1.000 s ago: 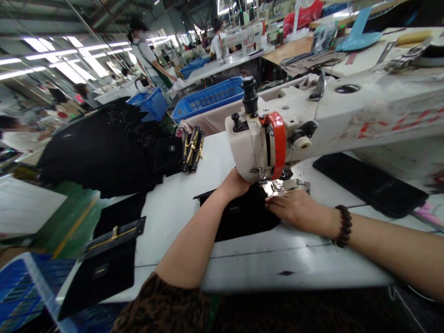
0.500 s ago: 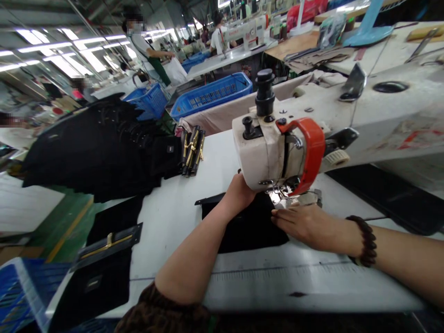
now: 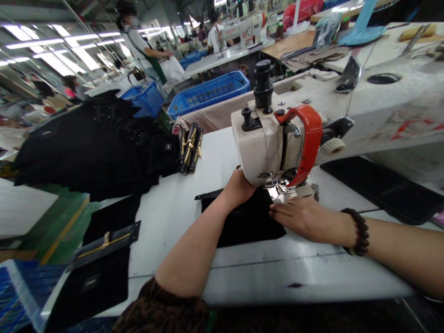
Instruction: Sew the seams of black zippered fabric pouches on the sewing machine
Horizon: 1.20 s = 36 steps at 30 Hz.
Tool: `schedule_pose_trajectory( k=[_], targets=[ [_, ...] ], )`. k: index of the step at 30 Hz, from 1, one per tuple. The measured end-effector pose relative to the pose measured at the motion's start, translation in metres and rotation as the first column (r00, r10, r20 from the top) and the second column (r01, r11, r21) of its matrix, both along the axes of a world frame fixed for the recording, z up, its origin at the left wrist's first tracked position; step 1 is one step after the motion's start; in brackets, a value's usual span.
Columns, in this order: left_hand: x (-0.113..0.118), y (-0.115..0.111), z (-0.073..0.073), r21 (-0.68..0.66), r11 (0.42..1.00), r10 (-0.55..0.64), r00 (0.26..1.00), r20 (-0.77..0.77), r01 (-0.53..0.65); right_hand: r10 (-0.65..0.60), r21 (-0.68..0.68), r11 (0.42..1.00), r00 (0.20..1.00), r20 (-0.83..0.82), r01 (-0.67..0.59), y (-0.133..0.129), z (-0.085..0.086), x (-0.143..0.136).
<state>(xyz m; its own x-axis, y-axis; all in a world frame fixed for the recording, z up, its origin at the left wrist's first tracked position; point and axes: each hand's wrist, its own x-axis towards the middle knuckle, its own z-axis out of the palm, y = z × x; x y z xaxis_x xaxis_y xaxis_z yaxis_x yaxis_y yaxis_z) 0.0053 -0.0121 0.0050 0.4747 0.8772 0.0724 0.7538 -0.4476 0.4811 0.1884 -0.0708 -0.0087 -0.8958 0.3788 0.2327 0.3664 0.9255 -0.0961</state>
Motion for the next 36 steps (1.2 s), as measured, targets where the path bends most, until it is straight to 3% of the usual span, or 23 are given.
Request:
schedule_pose_trajectory(
  k=[14,23,28,36],
  targets=[
    [0.000,0.002,0.005,0.038,0.999,-0.024,1.000,0.011,0.023,0.000,0.041,0.999,0.999,-0.054,0.003,-0.002,-0.007,-0.004],
    [-0.001,0.007,0.000,0.030,0.997,-0.066,0.998,0.004,0.066,-0.048,0.044,0.998,0.997,-0.053,0.050,0.000,-0.010,-0.003],
    [-0.002,0.007,0.004,0.020,0.995,-0.093,0.996,0.008,0.093,0.016,0.037,0.999,0.996,-0.091,-0.012,-0.002,-0.010,-0.003],
    [-0.001,0.007,0.004,0.020,0.995,-0.092,0.995,-0.027,0.093,0.016,0.018,1.000,0.995,-0.101,-0.015,-0.002,-0.010,-0.004]
  ],
)
